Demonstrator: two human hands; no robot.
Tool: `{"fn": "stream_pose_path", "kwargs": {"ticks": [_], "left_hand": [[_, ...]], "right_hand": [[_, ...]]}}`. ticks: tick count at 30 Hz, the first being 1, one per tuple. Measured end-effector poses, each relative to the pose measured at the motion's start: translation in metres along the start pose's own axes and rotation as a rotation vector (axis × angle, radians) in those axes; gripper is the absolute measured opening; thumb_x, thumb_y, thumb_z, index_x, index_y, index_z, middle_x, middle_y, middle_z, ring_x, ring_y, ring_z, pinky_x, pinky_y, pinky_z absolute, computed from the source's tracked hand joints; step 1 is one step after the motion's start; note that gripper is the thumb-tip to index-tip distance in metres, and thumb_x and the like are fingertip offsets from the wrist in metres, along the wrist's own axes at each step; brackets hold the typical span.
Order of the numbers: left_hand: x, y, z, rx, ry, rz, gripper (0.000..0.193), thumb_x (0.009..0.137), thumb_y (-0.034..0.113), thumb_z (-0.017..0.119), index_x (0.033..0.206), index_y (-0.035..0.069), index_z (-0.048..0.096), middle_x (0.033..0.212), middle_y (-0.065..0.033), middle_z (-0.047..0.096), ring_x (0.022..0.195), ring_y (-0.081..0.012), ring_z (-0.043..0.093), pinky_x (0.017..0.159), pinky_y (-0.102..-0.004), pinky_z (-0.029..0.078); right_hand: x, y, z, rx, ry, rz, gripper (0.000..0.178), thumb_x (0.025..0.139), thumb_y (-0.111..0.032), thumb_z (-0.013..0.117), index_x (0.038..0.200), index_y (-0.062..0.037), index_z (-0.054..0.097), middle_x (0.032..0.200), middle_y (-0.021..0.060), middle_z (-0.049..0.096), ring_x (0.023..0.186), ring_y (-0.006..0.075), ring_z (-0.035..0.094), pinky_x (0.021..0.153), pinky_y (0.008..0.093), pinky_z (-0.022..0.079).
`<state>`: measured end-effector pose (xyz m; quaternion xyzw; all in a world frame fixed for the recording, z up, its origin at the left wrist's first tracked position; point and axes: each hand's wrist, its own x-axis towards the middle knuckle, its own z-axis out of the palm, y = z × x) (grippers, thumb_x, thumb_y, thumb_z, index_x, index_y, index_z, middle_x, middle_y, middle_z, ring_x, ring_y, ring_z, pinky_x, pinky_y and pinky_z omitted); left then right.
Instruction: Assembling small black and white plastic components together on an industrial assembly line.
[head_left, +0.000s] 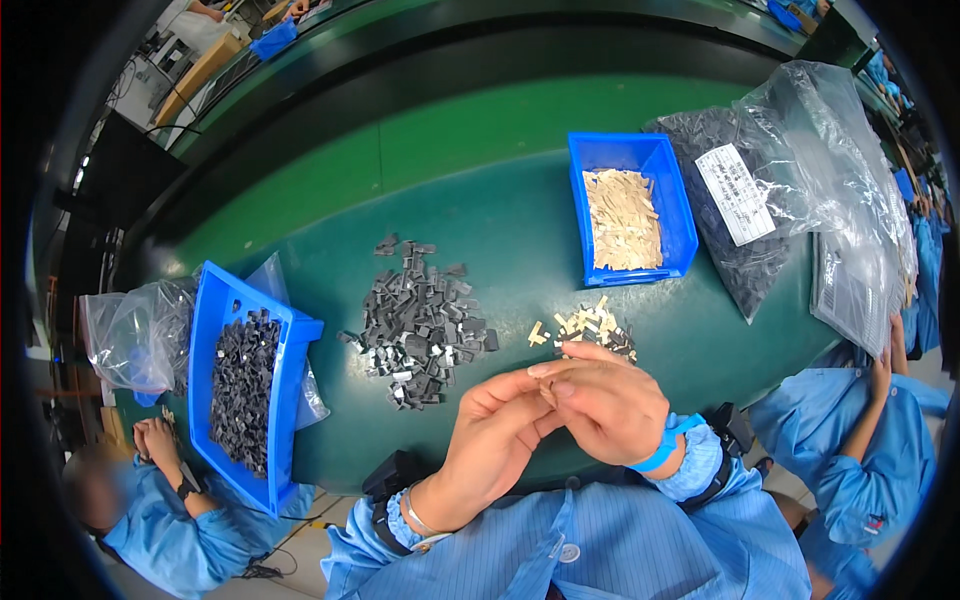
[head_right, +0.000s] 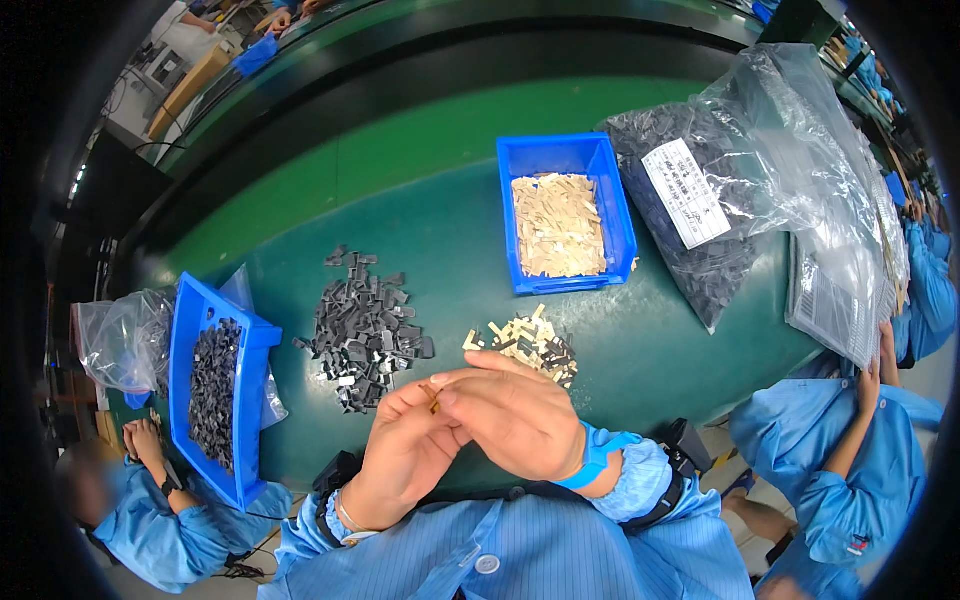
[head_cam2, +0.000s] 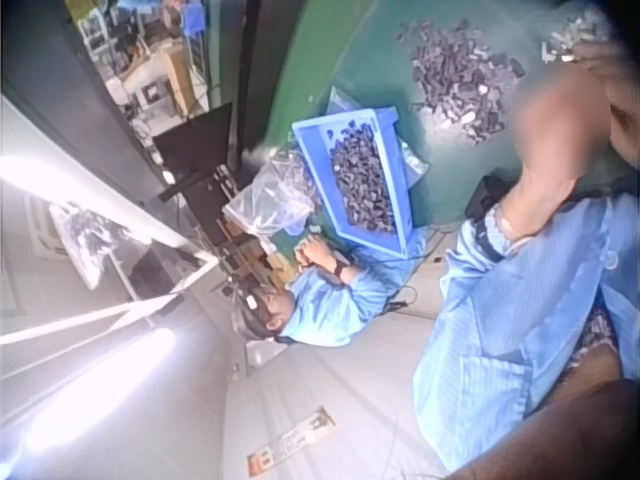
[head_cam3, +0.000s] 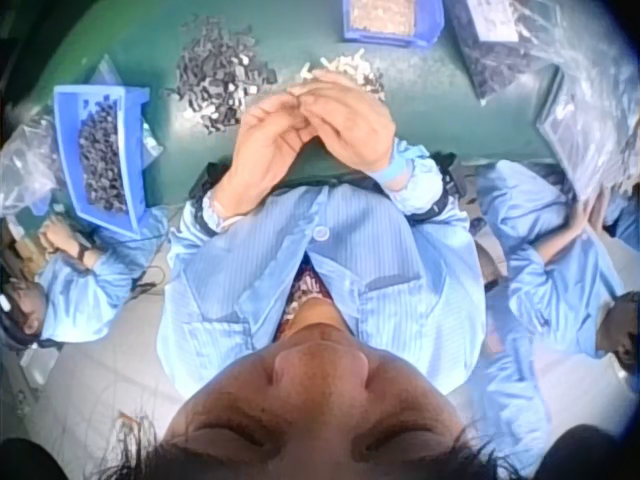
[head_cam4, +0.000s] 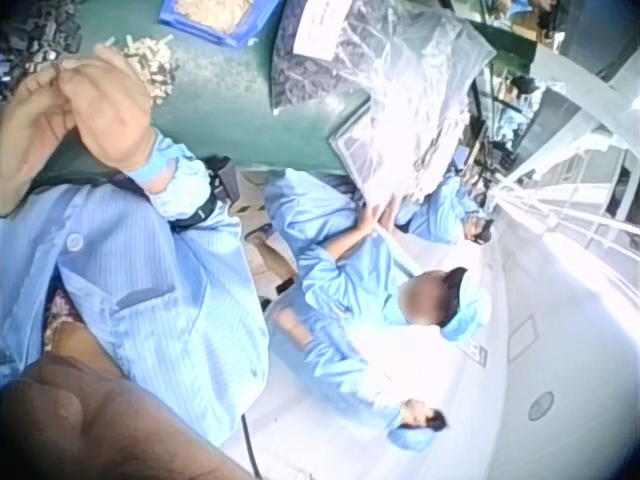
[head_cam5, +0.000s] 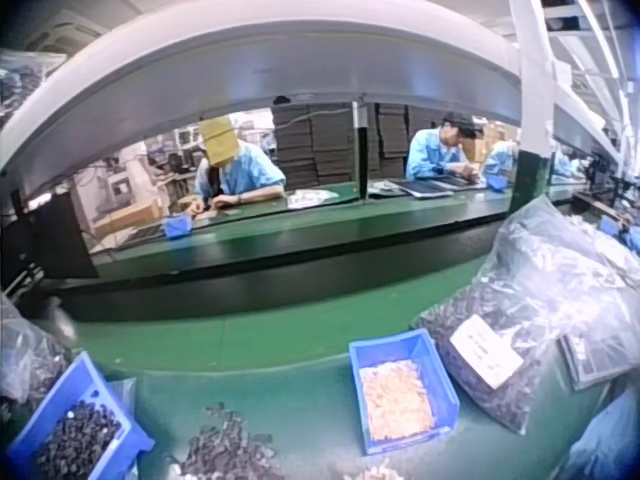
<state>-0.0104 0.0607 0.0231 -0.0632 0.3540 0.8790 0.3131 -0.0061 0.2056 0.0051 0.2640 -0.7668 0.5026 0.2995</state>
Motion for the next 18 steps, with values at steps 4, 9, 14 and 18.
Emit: {"fn": "stream_pose_path", "kwargs": {"ticks": [4, 9, 14, 18], "left_hand": [[0.001, 0.003, -0.004, -0.172, -0.175, -0.087, 0.022, 0.089, 0.013, 0.047, 0.104, -0.001, 0.057, 0.102, -0.0108, 0.058, 0.098, -0.02, 0.055, 0.089, -0.0369, 0.042], [-0.002, 0.002, -0.009, -0.174, -0.199, -0.101, 0.024, 0.091, 0.013, 0.046, 0.102, -0.004, 0.058, 0.102, -0.0123, 0.059, 0.099, -0.0202, 0.054, 0.093, -0.0371, 0.041], [-0.007, 0.001, -0.015, -0.09, -0.211, -0.124, 0.022, 0.089, 0.011, 0.05, 0.103, -0.004, 0.059, 0.107, -0.0154, 0.058, 0.1, -0.0217, 0.055, 0.091, -0.0363, 0.042], [-0.01, 0.003, -0.017, -0.046, -0.191, -0.11, 0.022, 0.087, 0.007, 0.052, 0.105, -0.004, 0.059, 0.106, -0.0165, 0.058, 0.099, -0.0219, 0.056, 0.089, -0.0352, 0.044]], "right_hand": [[-0.002, 0.003, -0.004, 0.01, 0.053, -0.012, 0.029, 0.065, 0.006, 0.064, 0.094, 0.0021, 0.06, 0.091, 0.0168, 0.062, 0.081, 0.0272, 0.063, 0.077, 0.0391, 0.051], [0.0, -0.003, -0.005, 0.028, 0.016, -0.039, 0.028, 0.065, 0.005, 0.064, 0.093, 0.0038, 0.06, 0.097, 0.0199, 0.06, 0.081, 0.0293, 0.063, 0.074, 0.0375, 0.052], [-0.005, -0.005, -0.01, 0.107, -0.024, 0.019, 0.027, 0.066, 0.004, 0.064, 0.093, 0.0048, 0.059, 0.103, 0.0223, 0.058, 0.082, 0.0298, 0.063, 0.07, 0.0348, 0.053], [-0.006, -0.007, -0.014, 0.085, -0.117, 0.031, 0.04, 0.066, 0.001, 0.071, 0.099, -0.0033, 0.049, 0.101, 0.022, 0.059, 0.084, 0.0297, 0.064, 0.07, 0.0335, 0.054]]}}
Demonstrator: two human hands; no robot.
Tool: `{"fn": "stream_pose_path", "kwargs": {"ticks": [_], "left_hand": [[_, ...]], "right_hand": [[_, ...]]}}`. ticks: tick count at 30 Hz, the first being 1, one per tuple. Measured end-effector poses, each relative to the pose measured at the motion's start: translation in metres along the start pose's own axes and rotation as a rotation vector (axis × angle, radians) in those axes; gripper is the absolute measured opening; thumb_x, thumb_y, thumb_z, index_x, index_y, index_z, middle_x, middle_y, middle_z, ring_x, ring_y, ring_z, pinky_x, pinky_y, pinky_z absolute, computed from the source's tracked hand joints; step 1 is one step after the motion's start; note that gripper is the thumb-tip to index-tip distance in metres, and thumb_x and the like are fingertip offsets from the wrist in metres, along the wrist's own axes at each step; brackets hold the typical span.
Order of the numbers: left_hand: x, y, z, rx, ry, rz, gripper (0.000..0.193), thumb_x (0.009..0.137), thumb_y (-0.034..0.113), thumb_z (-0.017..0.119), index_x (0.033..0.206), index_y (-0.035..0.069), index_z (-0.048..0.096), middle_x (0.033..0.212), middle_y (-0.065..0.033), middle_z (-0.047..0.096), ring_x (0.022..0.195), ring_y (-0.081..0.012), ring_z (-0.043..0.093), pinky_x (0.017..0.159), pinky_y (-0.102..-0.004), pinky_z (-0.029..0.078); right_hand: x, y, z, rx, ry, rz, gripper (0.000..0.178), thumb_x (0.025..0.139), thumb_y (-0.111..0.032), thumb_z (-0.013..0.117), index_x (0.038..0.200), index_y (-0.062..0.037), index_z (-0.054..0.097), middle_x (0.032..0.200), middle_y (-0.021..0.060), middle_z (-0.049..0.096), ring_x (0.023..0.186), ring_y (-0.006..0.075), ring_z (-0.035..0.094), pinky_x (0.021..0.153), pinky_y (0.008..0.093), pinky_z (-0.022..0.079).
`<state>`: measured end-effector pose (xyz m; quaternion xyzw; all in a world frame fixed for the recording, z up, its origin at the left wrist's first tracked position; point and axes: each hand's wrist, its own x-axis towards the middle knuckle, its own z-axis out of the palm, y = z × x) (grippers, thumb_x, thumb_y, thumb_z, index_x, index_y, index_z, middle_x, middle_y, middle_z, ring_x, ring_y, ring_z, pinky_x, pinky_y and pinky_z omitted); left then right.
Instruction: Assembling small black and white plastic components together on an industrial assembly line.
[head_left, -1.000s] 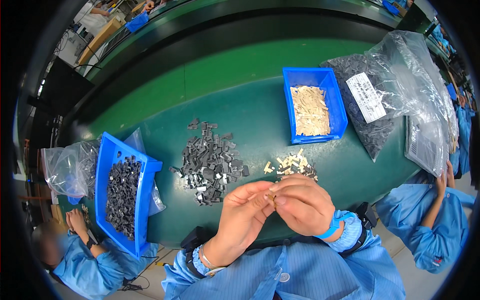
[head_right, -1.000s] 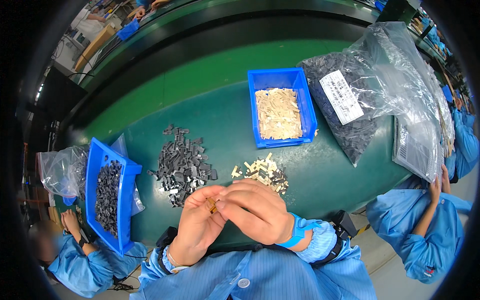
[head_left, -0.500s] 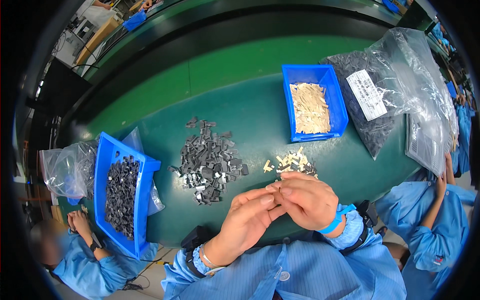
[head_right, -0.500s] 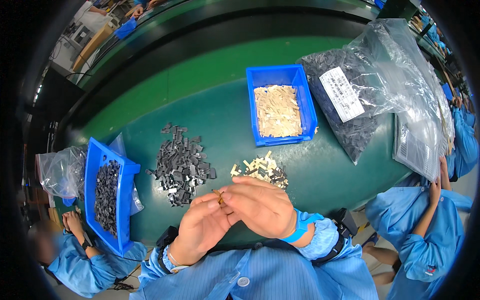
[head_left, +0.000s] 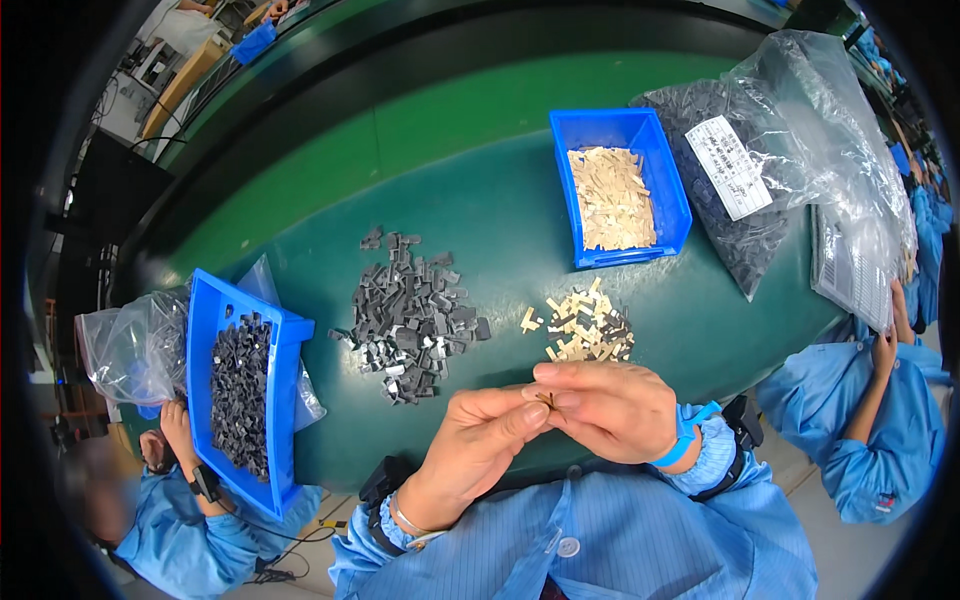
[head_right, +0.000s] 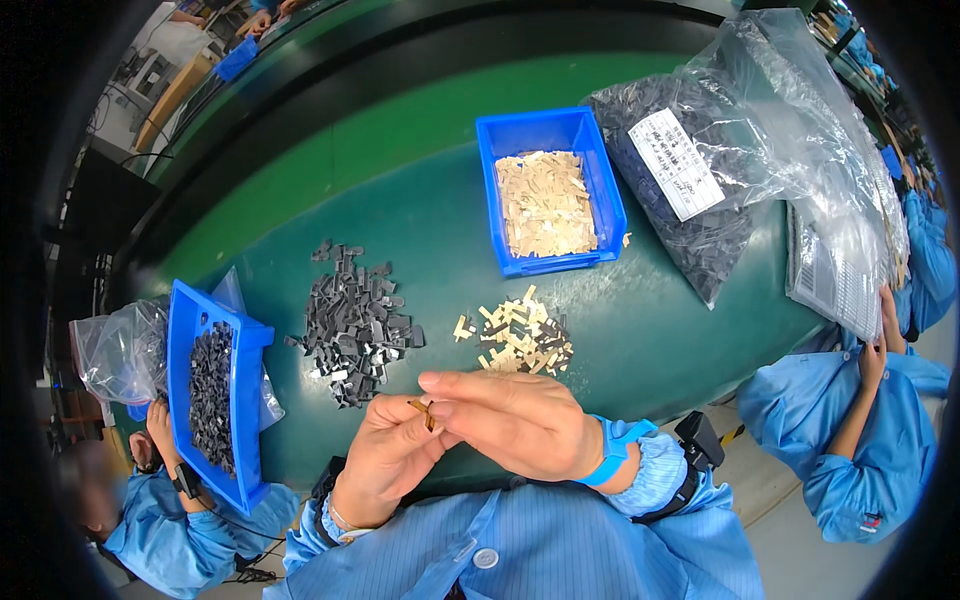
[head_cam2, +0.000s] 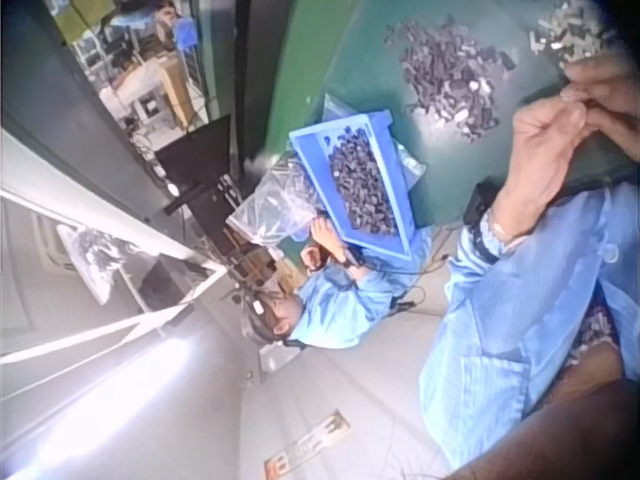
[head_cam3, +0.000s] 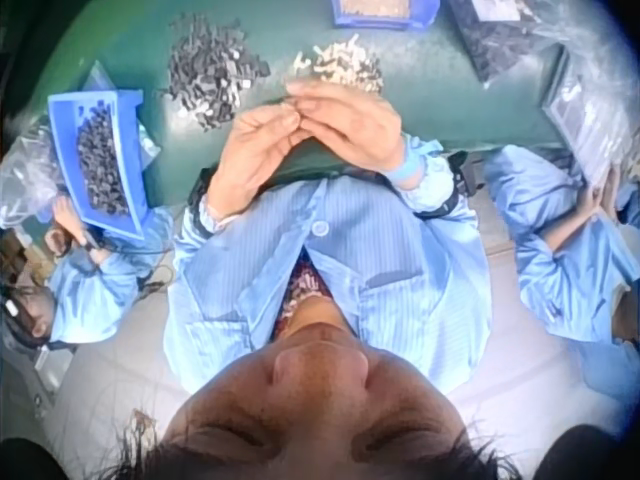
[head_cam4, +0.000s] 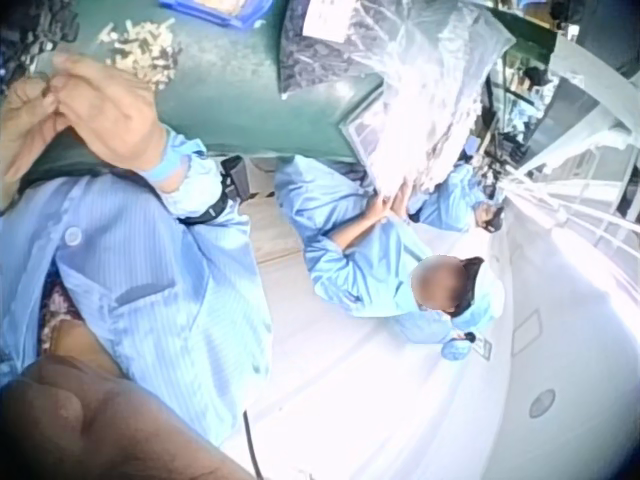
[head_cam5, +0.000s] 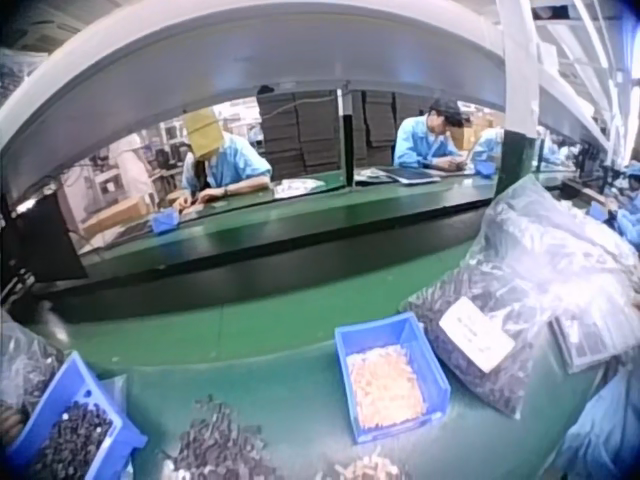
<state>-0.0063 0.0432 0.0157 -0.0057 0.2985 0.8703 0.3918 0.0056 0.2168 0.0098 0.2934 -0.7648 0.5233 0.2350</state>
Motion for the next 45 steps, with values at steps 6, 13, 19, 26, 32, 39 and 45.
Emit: {"fn": "stream_pose_path", "kwargs": {"ticks": [6, 13, 19, 26, 32, 39, 45], "left_hand": [[-0.002, -0.003, -0.003, 0.041, 0.008, 0.085, 0.021, 0.085, 0.001, 0.052, 0.105, -0.004, 0.058, 0.103, -0.0168, 0.06, 0.093, -0.0211, 0.059, 0.083, -0.0314, 0.048], [-0.002, -0.001, 0.011, 0.256, 0.226, 0.234, 0.023, 0.081, -0.006, 0.055, 0.104, -0.005, 0.058, 0.099, -0.0146, 0.06, 0.091, -0.0201, 0.06, 0.082, -0.0305, 0.05], [-0.001, -0.003, 0.012, 0.503, 0.233, 0.339, 0.027, 0.078, -0.009, 0.056, 0.105, -0.003, 0.059, 0.099, -0.0141, 0.06, 0.089, -0.0176, 0.06, 0.078, -0.0271, 0.05], [-0.003, -0.001, 0.011, 0.681, 0.24, 0.35, 0.028, 0.077, -0.008, 0.058, 0.105, -0.003, 0.059, 0.1, -0.0135, 0.06, 0.086, -0.0146, 0.06, 0.076, -0.0234, 0.049], [-0.003, 0.0, 0.013, 0.737, 0.215, 0.36, 0.028, 0.076, -0.01, 0.058, 0.104, -0.003, 0.06, 0.102, -0.0132, 0.059, 0.088, -0.0145, 0.059, 0.076, -0.0239, 0.05], [-0.003, -0.001, 0.013, 0.717, 0.218, 0.348, 0.029, 0.076, -0.01, 0.058, 0.103, -0.002, 0.06, 0.1, -0.0126, 0.059, 0.087, -0.0142, 0.059, 0.076, -0.0239, 0.05], [-0.003, -0.001, 0.014, 0.721, 0.222, 0.34, 0.029, 0.075, -0.011, 0.058, 0.103, -0.002, 0.06, 0.1, -0.0119, 0.059, 0.087, -0.0135, 0.058, 0.077, -0.0238, 0.05]], "right_hand": [[-0.001, -0.008, 0.006, 0.185, 0.067, 0.113, 0.028, 0.069, 0.005, 0.063, 0.097, 0.0053, 0.057, 0.106, 0.0241, 0.056, 0.087, 0.0298, 0.062, 0.071, 0.034, 0.052], [-0.004, -0.01, 0.001, 0.683, 0.302, 0.455, 0.012, 0.074, 0.006, 0.061, 0.084, 0.0042, 0.055, 0.114, 0.0226, 0.049, 0.1, 0.027, 0.056, 0.083, 0.0356, 0.047], [-0.007, -0.01, 0.015, 0.904, 0.367, 0.612, 0.008, 0.077, 0.009, 0.057, 0.083, 0.0037, 0.055, 0.109, 0.0187, 0.05, 0.092, 0.0205, 0.056, 0.08, 0.0325, 0.05], [-0.004, -0.01, 0.01, 0.862, 0.297, 0.65, 0.007, 0.076, 0.009, 0.058, 0.082, 0.0048, 0.056, 0.103, 0.016, 0.052, 0.09, 0.0173, 0.055, 0.074, 0.029, 0.051], [-0.004, -0.01, 0.007, 0.807, 0.243, 0.691, 0.005, 0.075, 0.01, 0.057, 0.077, 0.0048, 0.056, 0.1, 0.0147, 0.053, 0.088, 0.0144, 0.054, 0.073, 0.0271, 0.05], [-0.004, -0.011, 0.007, 0.815, 0.245, 0.717, 0.007, 0.075, 0.011, 0.057, 0.076, 0.0044, 0.057, 0.098, 0.0132, 0.053, 0.086, 0.0136, 0.054, 0.074, 0.0265, 0.048], [-0.004, -0.011, 0.006, 0.8, 0.234, 0.721, 0.007, 0.074, 0.011, 0.058, 0.076, 0.0042, 0.057, 0.097, 0.013, 0.053, 0.086, 0.0139, 0.054, 0.075, 0.0266, 0.048]]}}
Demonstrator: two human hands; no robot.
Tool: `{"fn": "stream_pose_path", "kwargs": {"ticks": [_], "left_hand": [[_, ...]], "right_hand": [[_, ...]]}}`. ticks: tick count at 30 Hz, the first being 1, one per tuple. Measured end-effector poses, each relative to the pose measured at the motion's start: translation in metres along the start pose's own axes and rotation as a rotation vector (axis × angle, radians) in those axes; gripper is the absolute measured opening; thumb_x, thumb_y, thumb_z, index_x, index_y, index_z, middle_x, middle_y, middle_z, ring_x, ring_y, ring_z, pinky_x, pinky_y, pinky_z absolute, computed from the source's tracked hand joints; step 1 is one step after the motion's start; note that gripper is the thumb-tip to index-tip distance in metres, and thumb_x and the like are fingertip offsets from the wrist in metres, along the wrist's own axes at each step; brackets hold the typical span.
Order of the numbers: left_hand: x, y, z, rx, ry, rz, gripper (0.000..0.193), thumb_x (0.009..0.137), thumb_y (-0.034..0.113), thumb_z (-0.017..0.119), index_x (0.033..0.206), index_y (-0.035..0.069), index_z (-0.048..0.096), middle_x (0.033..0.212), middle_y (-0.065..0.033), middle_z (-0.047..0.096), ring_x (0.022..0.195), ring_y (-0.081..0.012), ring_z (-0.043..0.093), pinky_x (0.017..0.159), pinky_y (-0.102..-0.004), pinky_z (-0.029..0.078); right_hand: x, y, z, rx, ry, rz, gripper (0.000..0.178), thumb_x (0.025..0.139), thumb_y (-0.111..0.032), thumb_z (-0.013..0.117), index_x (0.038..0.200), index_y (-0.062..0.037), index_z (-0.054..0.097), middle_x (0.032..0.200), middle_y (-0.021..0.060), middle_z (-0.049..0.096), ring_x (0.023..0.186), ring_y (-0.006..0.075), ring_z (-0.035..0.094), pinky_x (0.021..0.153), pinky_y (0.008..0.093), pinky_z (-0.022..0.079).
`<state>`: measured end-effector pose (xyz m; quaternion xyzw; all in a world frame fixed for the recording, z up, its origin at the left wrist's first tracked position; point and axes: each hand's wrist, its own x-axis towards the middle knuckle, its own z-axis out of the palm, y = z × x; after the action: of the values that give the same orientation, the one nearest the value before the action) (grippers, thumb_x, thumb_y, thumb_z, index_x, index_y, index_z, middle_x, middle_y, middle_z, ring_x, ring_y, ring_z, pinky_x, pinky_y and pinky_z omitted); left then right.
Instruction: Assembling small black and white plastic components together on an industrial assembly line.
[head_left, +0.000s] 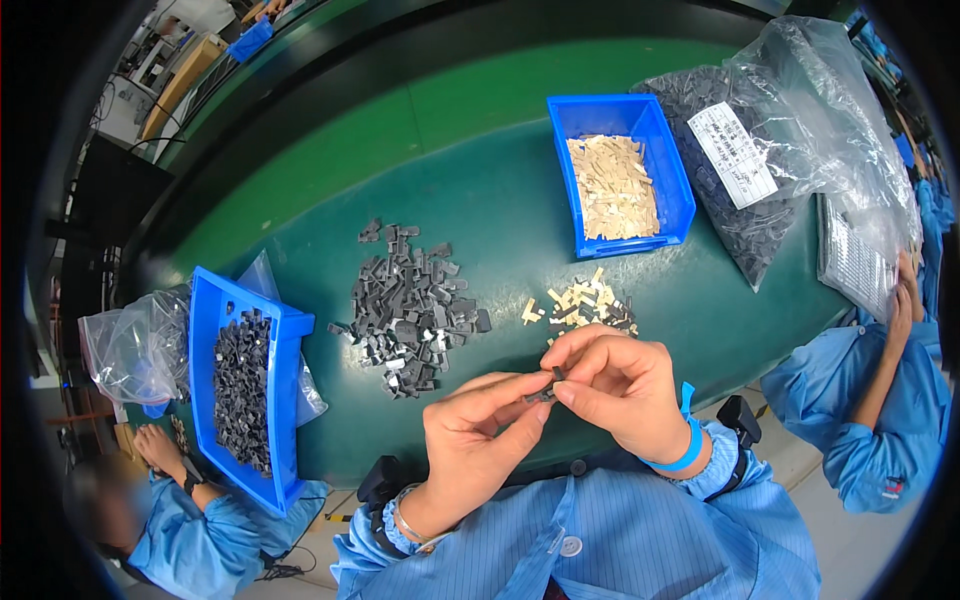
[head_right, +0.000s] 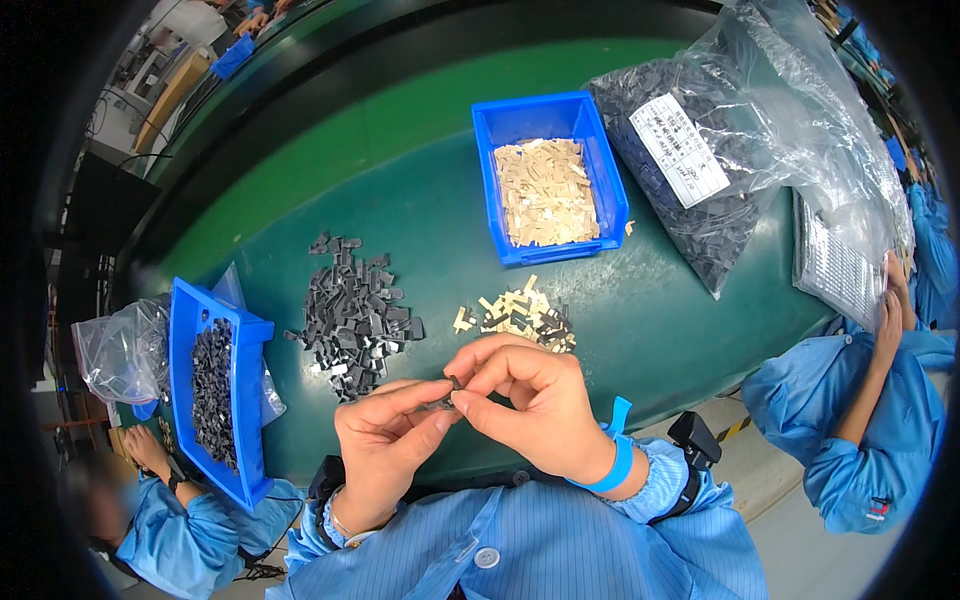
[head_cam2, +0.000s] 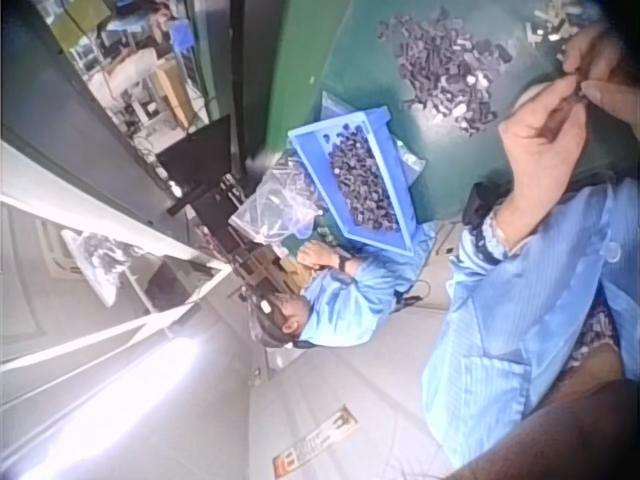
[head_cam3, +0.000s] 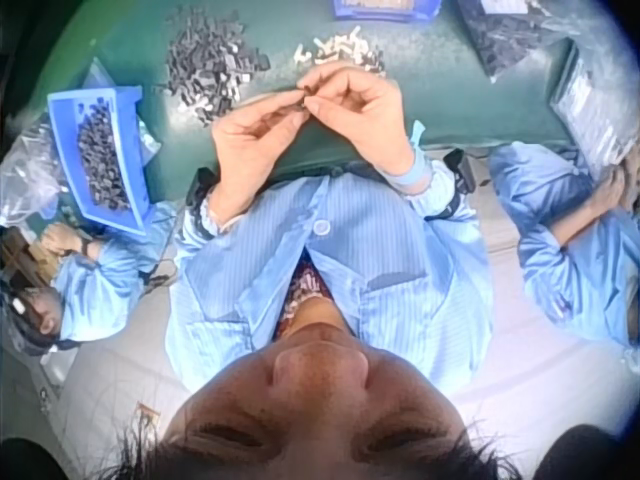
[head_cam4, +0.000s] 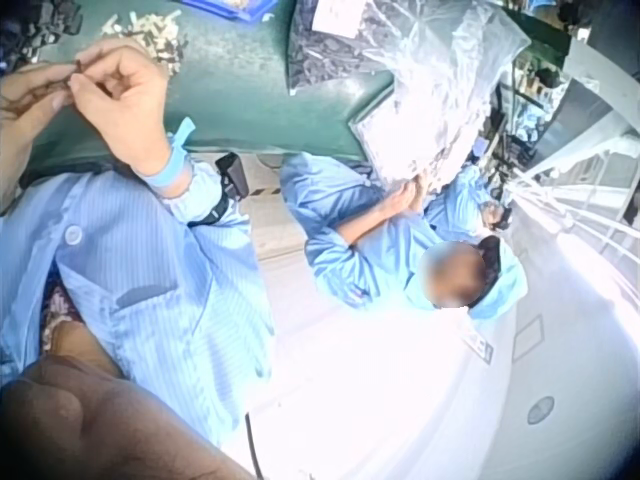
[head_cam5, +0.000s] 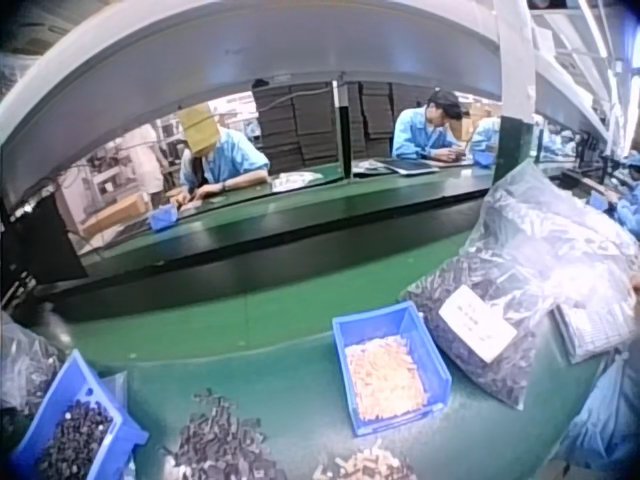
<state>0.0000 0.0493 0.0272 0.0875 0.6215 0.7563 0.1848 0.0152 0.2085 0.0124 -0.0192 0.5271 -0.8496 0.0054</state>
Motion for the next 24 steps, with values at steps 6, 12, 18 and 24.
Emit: {"fn": "stream_pose_path", "kwargs": {"ticks": [6, 12, 18, 24], "left_hand": [[0.0013, 0.0045, 0.0024, -0.007, 0.026, -0.026, 0.025, 0.075, -0.009, 0.06, 0.1, -0.005, 0.06, 0.099, -0.0135, 0.059, 0.086, -0.0162, 0.059, 0.076, -0.0262, 0.05], [0.0011, 0.0028, 0.0029, -0.016, 0.027, -0.017, 0.025, 0.075, -0.009, 0.06, 0.1, -0.005, 0.061, 0.097, -0.0136, 0.06, 0.085, -0.016, 0.06, 0.075, -0.0256, 0.05], [0.001, -0.0008, 0.0004, -0.07, 0.004, 0.016, 0.028, 0.076, -0.01, 0.058, 0.103, -0.003, 0.06, 0.1, -0.0121, 0.059, 0.087, -0.0136, 0.058, 0.077, -0.0241, 0.049], [0.0006, -0.0023, 0.0004, -0.128, 0.006, 0.05, 0.027, 0.076, -0.01, 0.058, 0.102, -0.003, 0.06, 0.102, -0.0137, 0.059, 0.09, -0.0151, 0.058, 0.078, -0.0252, 0.049]], "right_hand": [[0.0001, -0.0028, 0.0023, -0.015, 0.022, -0.002, 0.009, 0.073, 0.011, 0.059, 0.075, 0.0028, 0.056, 0.097, 0.0125, 0.053, 0.088, 0.0137, 0.054, 0.075, 0.0262, 0.047], [0.0001, 0.0009, 0.0028, -0.066, 0.027, -0.06, 0.011, 0.071, 0.011, 0.06, 0.074, 0.0009, 0.056, 0.097, 0.0117, 0.054, 0.088, 0.0134, 0.053, 0.076, 0.0251, 0.046], [0.0011, 0.0036, 0.0033, -0.134, 0.025, -0.112, 0.013, 0.07, 0.011, 0.061, 0.073, 0.0, 0.055, 0.097, 0.0122, 0.053, 0.089, 0.0144, 0.054, 0.074, 0.0255, 0.046], [0.0048, 0.0033, -0.0006, -0.33, 0.027, -0.141, 0.015, 0.066, 0.001, 0.068, 0.074, -0.0017, 0.055, 0.088, 0.0092, 0.056, 0.082, 0.0144, 0.056, 0.068, 0.0249, 0.045]]}}
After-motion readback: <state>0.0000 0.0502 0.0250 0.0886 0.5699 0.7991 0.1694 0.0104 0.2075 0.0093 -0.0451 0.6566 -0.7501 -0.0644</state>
